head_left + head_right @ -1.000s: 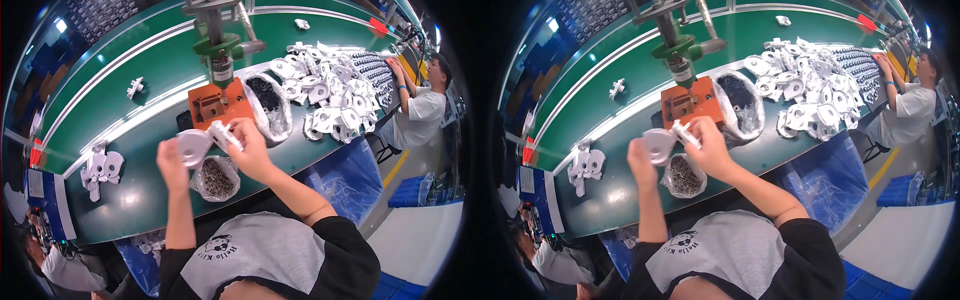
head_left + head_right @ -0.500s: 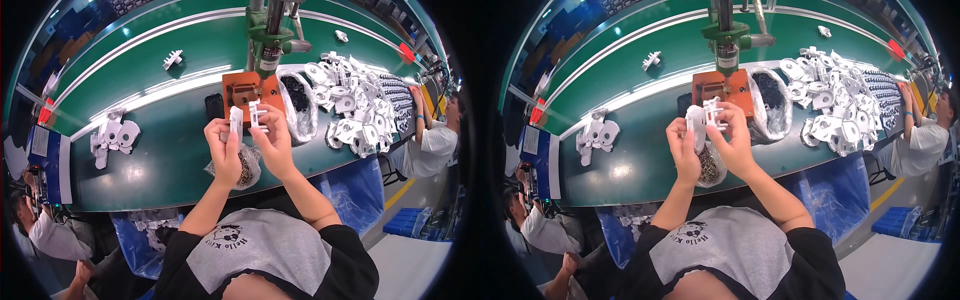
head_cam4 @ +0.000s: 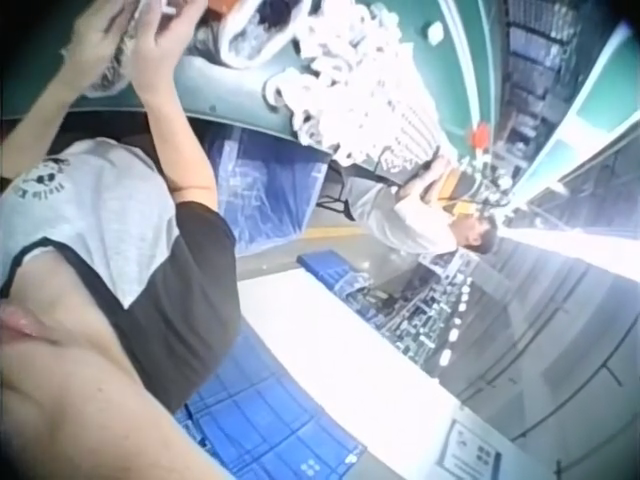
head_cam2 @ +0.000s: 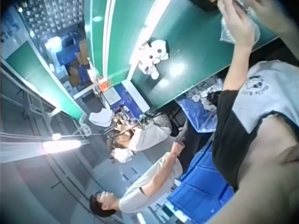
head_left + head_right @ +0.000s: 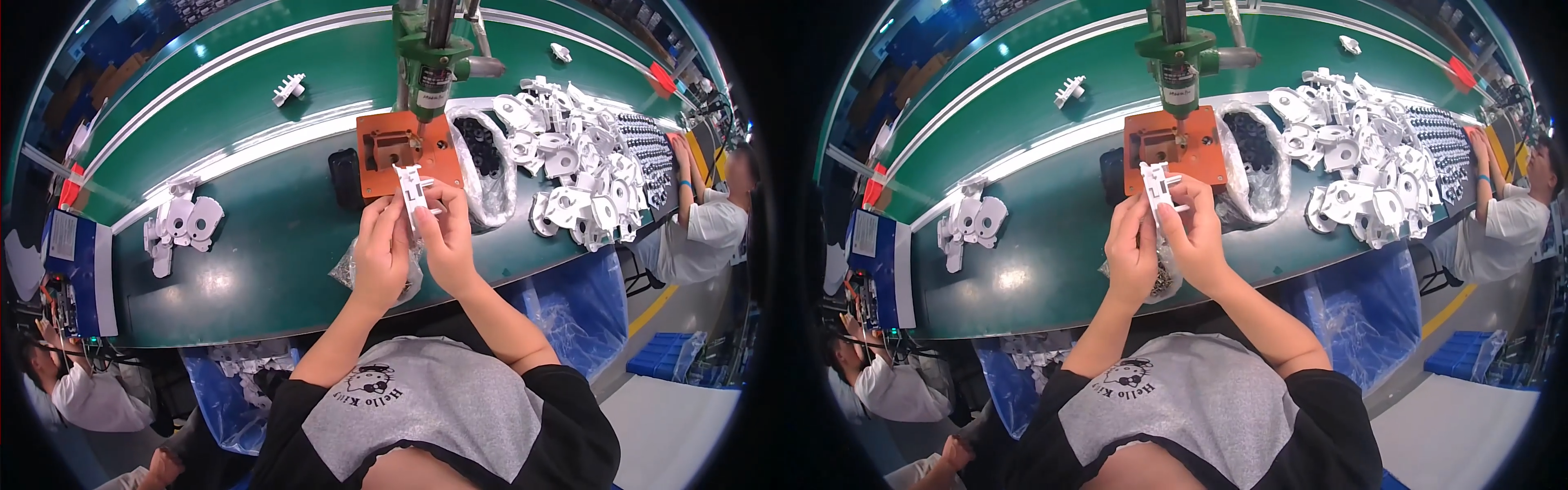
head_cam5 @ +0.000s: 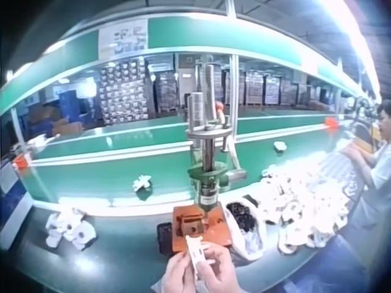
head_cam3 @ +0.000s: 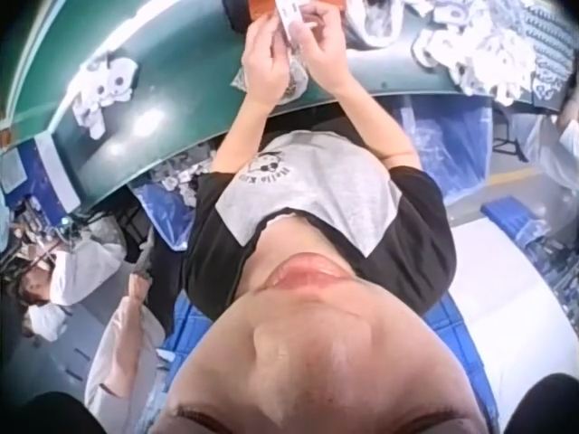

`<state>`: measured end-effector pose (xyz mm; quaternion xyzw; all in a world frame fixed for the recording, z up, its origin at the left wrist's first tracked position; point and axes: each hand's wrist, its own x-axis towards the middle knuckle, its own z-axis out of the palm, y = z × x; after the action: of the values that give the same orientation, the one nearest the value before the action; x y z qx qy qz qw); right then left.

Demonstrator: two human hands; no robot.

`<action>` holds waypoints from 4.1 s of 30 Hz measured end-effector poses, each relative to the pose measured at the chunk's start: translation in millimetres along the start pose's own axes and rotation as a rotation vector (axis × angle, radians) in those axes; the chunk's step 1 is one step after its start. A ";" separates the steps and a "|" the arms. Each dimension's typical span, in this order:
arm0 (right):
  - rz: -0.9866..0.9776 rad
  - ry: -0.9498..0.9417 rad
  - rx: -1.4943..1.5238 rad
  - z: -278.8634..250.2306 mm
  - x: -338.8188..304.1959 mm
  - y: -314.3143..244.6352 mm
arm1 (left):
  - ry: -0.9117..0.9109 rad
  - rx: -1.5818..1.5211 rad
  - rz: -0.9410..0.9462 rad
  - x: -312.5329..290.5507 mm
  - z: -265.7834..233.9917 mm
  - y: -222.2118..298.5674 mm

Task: Assembling small metal pins into plastic housing units using a manual hand press machine on an assembly line.

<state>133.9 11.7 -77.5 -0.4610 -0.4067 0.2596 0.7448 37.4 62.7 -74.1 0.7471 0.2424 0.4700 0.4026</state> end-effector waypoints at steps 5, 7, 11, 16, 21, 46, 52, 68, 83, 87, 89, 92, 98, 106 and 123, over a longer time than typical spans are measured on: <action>-0.024 -0.003 -0.129 -3.9 -2.1 2.3 | -0.065 0.087 -0.011 -1.5 -1.3 0.3; 0.071 0.008 -0.070 -2.4 -4.8 -2.3 | -0.072 0.084 -0.006 -3.2 -2.8 1.4; 0.436 0.056 0.431 -9.1 5.1 -7.5 | -0.118 0.247 0.252 -3.3 -13.8 -2.8; 0.843 0.045 0.794 -27.6 13.2 -16.3 | -0.389 0.227 0.349 9.9 -32.9 0.2; 0.849 -0.068 0.843 -50.5 10.4 -14.2 | -0.622 0.321 0.402 22.2 -37.4 6.8; 0.080 0.024 -0.996 -150.8 13.7 35.6 | -0.276 0.555 0.609 94.3 -6.0 -57.2; 0.144 0.021 -0.977 -151.5 11.9 39.2 | -0.339 0.706 0.581 108.1 15.7 -77.5; 0.054 0.292 -0.891 -160.2 45.0 43.2 | -0.365 0.599 0.461 92.8 15.6 -97.0; -0.087 -0.145 -0.873 -78.6 130.0 68.3 | -0.257 0.592 0.521 86.9 15.6 -99.7; -0.036 -0.181 -0.826 -78.6 131.3 64.0 | -0.259 0.593 0.516 88.3 13.6 -101.9; -0.016 -0.162 -0.850 -82.7 132.1 66.8 | -0.253 0.588 0.525 89.1 15.9 -102.0; 0.132 -0.208 -0.601 -85.1 135.1 62.9 | -0.251 0.604 0.506 86.7 17.2 -103.6; 0.104 -0.133 -0.806 -87.0 137.9 80.5 | -0.258 0.606 0.494 85.6 16.5 -104.3; -0.093 -0.122 -1.126 -72.9 129.0 73.9 | -0.239 0.572 0.472 84.9 16.7 -103.0; -0.322 -0.370 -0.955 -51.3 21.0 9.0 | -0.222 0.570 0.469 84.0 21.2 -104.6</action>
<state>188.4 7.3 -90.4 -0.6268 -0.6695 0.0053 0.3987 95.1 175.4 -123.3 0.9106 0.1407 0.3793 0.0843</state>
